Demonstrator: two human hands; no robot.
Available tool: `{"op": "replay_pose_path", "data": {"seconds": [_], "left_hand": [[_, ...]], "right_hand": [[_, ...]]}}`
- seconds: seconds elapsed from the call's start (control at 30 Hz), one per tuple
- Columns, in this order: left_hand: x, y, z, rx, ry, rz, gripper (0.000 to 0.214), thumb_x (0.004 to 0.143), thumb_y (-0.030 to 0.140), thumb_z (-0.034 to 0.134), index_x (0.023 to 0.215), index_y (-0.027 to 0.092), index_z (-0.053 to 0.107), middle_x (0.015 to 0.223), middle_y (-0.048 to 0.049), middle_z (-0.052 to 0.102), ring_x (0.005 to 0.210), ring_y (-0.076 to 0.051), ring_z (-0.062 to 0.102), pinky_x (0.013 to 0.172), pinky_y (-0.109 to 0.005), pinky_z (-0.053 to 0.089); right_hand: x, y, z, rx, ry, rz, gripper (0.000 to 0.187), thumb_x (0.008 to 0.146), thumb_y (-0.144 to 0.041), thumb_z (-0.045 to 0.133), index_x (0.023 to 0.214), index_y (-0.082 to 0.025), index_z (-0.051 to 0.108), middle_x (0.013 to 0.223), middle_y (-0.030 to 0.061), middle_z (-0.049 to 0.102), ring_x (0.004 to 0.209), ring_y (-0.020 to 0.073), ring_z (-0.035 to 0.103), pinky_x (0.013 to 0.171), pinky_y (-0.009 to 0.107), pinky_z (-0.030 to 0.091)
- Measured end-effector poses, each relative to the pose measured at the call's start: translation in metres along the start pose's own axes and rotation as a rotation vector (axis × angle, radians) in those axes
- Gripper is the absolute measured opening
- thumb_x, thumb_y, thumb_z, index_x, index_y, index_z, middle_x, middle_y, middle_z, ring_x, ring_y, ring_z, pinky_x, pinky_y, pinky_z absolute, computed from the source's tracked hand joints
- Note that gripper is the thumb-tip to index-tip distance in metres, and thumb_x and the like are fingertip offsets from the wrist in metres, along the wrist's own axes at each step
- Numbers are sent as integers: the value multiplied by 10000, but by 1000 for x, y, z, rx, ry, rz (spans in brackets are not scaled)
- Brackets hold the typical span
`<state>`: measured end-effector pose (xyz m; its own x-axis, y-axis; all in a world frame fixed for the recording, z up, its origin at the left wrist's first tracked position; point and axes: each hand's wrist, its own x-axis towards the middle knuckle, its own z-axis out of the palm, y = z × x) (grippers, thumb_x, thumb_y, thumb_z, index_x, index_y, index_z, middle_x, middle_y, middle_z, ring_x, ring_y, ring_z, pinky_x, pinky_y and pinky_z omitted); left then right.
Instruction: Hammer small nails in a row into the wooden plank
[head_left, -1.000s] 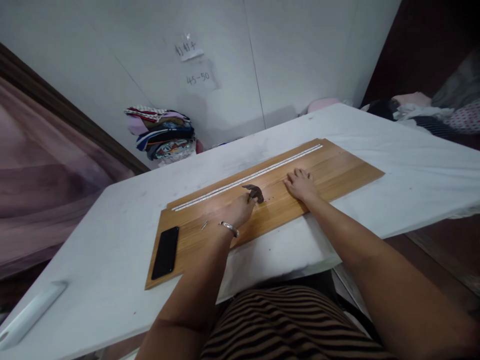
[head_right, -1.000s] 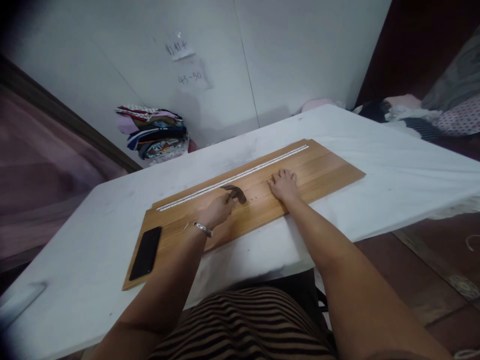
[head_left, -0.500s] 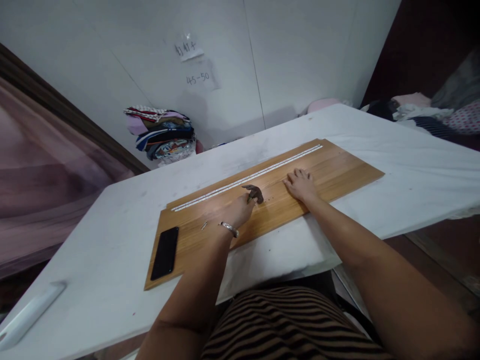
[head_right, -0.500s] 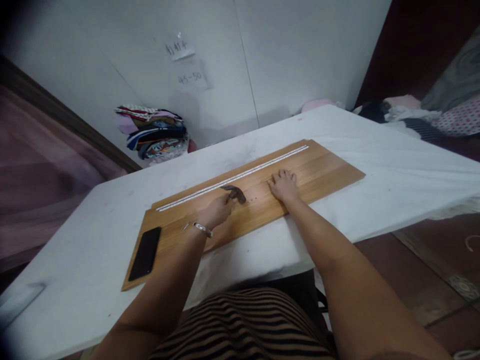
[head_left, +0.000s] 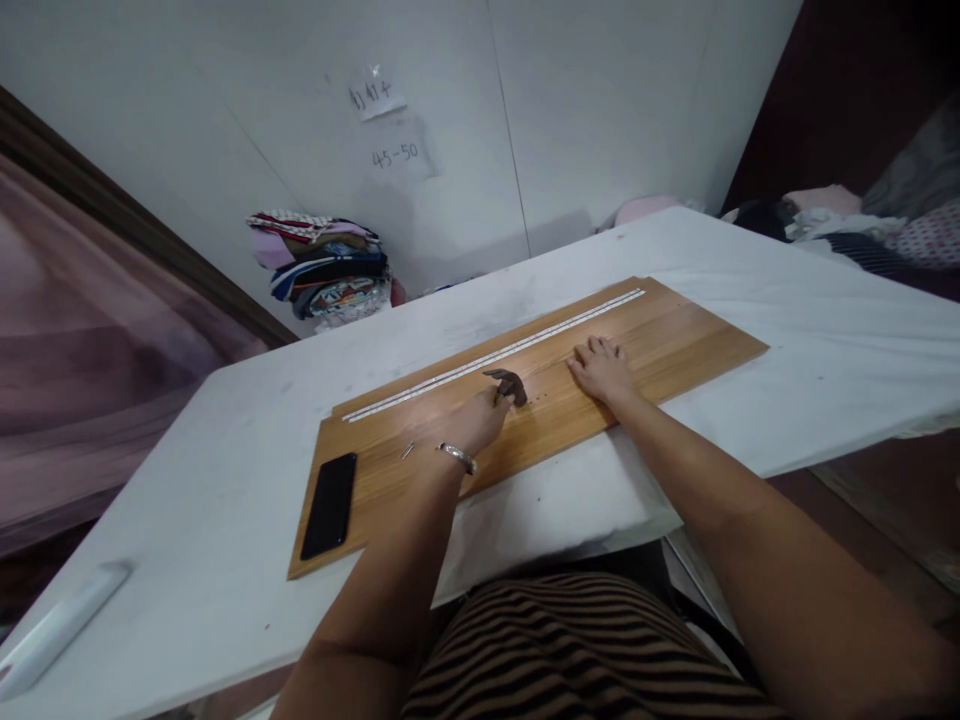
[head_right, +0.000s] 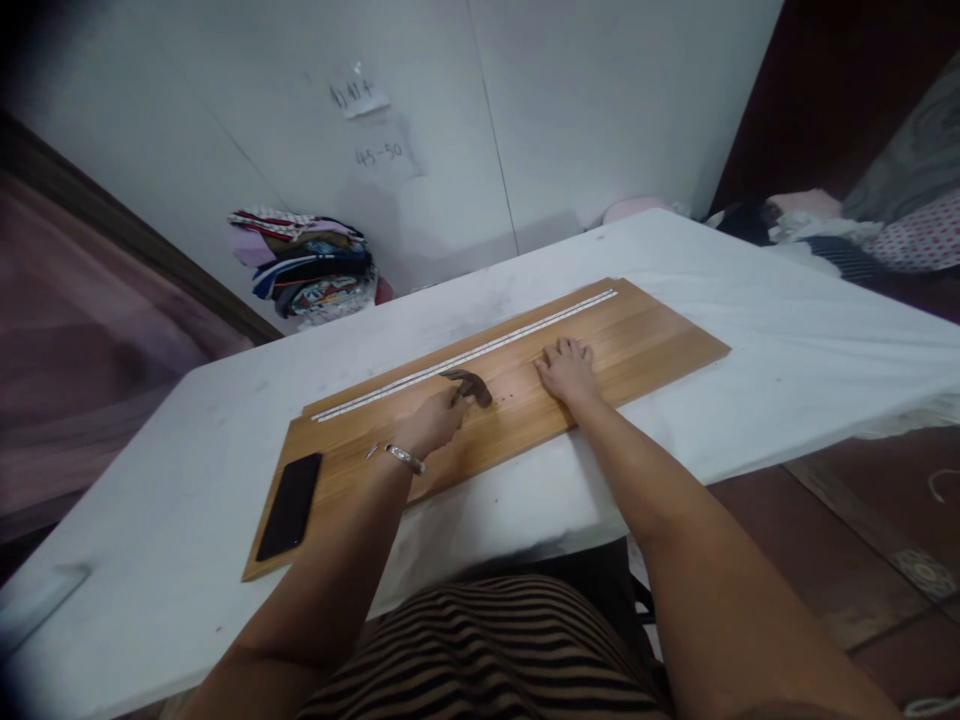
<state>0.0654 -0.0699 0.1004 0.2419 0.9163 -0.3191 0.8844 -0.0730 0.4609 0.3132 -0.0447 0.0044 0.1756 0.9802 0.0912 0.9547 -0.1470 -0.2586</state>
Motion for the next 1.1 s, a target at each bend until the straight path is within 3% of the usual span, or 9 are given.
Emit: {"op": "replay_pose_path", "data": {"seconds": [1.1], "left_hand": [[1, 0, -1, -22, 52, -21, 344, 1007, 407, 462, 1140, 167, 670, 930, -110, 760, 827, -201, 714, 736, -265, 477]], "right_hand": [[2, 2, 3, 9, -1, -2, 516, 1055, -463, 304, 1331, -194, 646, 1539, 180, 513, 1441, 339, 385, 1151, 567, 280]]}}
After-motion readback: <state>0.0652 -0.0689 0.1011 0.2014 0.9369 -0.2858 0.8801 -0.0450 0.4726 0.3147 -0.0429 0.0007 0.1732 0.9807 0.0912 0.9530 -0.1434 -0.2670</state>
